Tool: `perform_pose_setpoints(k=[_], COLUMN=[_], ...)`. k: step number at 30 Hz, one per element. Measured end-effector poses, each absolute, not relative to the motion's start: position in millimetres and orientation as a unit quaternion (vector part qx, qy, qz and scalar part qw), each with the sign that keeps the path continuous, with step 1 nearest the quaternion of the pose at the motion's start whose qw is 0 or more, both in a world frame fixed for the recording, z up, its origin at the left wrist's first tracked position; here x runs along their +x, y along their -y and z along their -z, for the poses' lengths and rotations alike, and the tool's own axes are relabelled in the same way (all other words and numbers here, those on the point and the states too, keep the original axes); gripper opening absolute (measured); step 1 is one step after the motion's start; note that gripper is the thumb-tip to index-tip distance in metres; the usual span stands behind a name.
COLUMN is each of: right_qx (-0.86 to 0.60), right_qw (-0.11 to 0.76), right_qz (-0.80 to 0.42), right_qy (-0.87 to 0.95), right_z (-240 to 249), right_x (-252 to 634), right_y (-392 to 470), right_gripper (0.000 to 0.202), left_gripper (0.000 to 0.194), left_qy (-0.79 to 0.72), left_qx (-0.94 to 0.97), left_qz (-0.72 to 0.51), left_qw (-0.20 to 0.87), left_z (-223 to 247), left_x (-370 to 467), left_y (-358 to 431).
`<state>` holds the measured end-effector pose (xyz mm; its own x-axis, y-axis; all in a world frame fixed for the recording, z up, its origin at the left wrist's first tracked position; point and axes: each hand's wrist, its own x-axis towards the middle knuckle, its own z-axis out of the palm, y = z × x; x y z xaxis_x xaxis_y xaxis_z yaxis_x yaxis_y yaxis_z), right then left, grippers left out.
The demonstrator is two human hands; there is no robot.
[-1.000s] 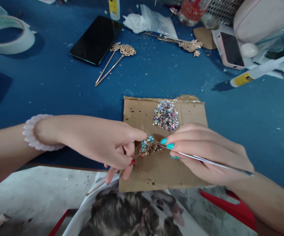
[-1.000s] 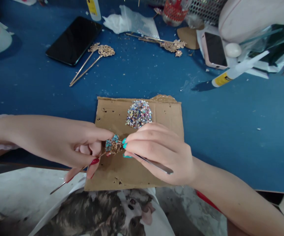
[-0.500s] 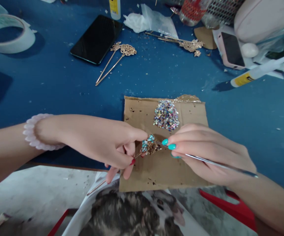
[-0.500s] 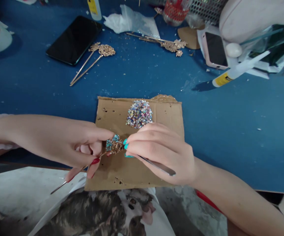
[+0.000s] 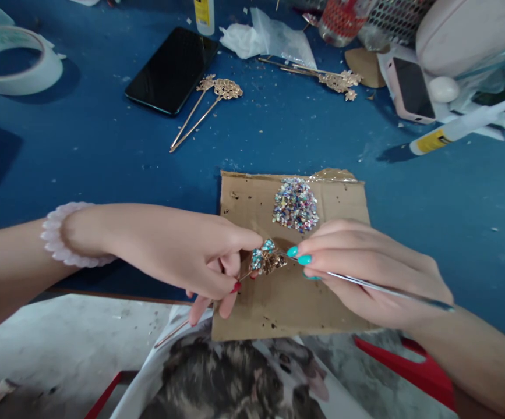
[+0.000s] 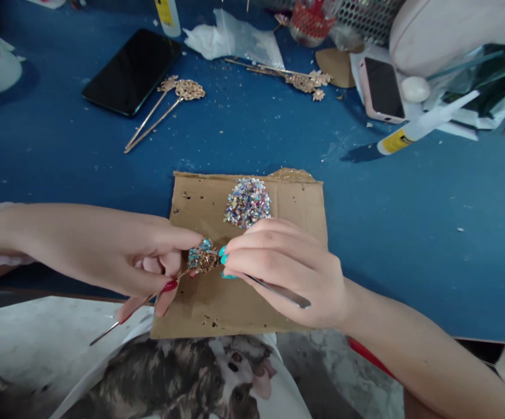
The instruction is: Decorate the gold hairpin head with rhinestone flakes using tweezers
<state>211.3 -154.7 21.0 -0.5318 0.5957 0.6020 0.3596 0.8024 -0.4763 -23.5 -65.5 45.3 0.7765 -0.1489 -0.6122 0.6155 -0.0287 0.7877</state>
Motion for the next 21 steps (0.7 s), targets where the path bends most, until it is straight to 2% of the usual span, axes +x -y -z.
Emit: perform_pose_setpoints(k=[15, 21], right_qx=[-0.282, -0.283], right_qw=[0.394, 0.403], right_qz=[-0.160, -0.166], right_qy=[0.860, 0.854], right_z=[-21.2, -24.3], right_x=[211.2, 214.3], right_y=[155.8, 154.8], right_gripper=[0.020, 0.021], left_gripper=[0.017, 0.012], left_qy=[-0.182, -0.201], left_qx=[0.660, 0.677], left_qz=[0.284, 0.275], left_qw=[0.672, 0.652], left_z=[-45.2, -44.7], left_x=[-23.4, -25.8], left_y=[65.8, 67.0])
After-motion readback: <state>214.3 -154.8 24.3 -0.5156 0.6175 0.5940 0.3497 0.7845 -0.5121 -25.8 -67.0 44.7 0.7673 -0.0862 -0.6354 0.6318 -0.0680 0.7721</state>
